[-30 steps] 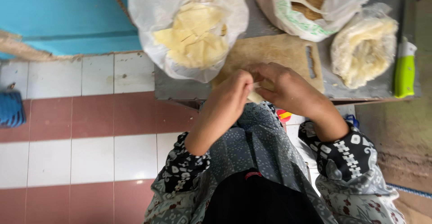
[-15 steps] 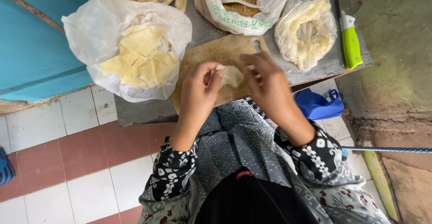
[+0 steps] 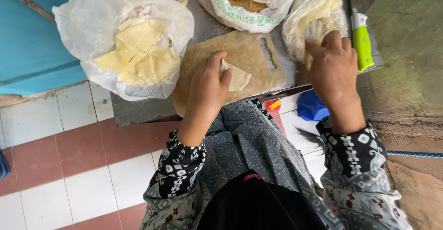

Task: The person sits at a metal work table and folds square dough wrappers into filled triangular pastries one at a time, spooning brown filling from a bag onto each wrapper and pinching the edges closed, placing finished pastries into a plastic bag. At one point the person uses a knife to cut a rolled dough sheet into wrapper pieces on a cutting board.

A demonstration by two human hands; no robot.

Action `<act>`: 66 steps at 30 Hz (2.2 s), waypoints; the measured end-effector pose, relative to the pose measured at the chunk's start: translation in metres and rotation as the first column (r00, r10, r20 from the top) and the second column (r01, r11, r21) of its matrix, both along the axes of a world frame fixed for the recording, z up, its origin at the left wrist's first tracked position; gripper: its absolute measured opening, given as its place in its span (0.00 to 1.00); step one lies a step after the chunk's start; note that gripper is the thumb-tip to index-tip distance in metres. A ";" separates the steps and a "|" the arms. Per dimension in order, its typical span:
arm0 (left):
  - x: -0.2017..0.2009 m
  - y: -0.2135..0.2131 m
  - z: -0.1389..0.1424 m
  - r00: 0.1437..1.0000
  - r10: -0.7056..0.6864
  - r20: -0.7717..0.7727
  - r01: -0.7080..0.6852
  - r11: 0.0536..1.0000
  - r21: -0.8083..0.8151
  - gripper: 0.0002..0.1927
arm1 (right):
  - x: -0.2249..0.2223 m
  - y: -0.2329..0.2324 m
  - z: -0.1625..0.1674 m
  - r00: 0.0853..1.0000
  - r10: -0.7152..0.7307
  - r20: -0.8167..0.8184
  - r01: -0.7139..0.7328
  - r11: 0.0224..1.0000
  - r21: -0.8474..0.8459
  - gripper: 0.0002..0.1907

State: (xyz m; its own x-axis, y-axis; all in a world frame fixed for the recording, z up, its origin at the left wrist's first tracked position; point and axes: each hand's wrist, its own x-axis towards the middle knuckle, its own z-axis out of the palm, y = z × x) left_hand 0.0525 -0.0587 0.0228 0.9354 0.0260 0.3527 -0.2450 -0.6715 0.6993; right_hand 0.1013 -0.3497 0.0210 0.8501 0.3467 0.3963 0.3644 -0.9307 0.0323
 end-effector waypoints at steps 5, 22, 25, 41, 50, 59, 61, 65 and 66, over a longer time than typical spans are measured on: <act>-0.022 0.008 -0.012 0.998 0.059 -0.024 -0.058 0.998 0.039 0.28 | 0.008 -0.012 0.001 0.996 0.089 0.025 -0.092 0.980 0.178 0.16; -0.050 0.029 -0.001 0.977 0.163 -0.135 -0.173 0.983 -0.063 0.36 | -0.029 0.146 0.015 0.809 0.551 -0.206 -0.462 0.812 0.357 0.33; -0.053 0.031 -0.002 0.987 0.162 0.005 -0.161 0.985 -0.060 0.31 | -0.033 0.149 0.015 0.852 0.488 -0.190 -0.484 0.872 0.068 0.37; -0.063 0.031 -0.002 0.974 0.218 -0.056 -0.216 0.976 0.032 0.09 | -0.029 0.132 0.021 0.908 0.399 -0.124 -0.415 0.897 -0.151 0.31; -0.060 0.034 0.001 0.979 0.176 -0.099 -0.173 0.984 0.039 0.08 | 0.091 0.091 0.036 0.953 0.298 0.058 -0.304 0.935 0.185 0.11; -0.061 0.030 0.002 0.973 0.191 -0.129 -0.197 0.980 -0.034 0.06 | 0.128 0.108 0.025 0.961 0.274 0.035 -0.274 0.927 0.255 0.04; -0.061 0.032 0.000 0.969 0.192 -0.157 -0.198 0.980 -0.022 0.06 | 0.133 0.111 0.026 0.967 0.254 0.031 -0.246 0.890 0.385 0.04; -0.061 0.035 -0.003 0.964 0.194 -0.181 -0.200 0.980 -0.018 0.05 | 0.146 0.127 0.024 0.961 0.261 0.090 -0.272 0.839 0.471 0.05; -0.061 0.035 -0.003 0.961 0.200 -0.191 -0.206 0.978 -0.013 0.05 | 0.149 0.131 0.023 0.961 0.271 0.056 -0.258 0.810 0.526 0.05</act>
State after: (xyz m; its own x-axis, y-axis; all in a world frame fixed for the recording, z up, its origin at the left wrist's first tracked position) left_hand -0.0085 -0.0242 0.0196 0.9587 0.2306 0.1668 0.0320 -0.6697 0.7419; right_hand 0.2499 -0.2192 0.0441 0.7661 0.3047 0.5659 0.5940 -0.6721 -0.4421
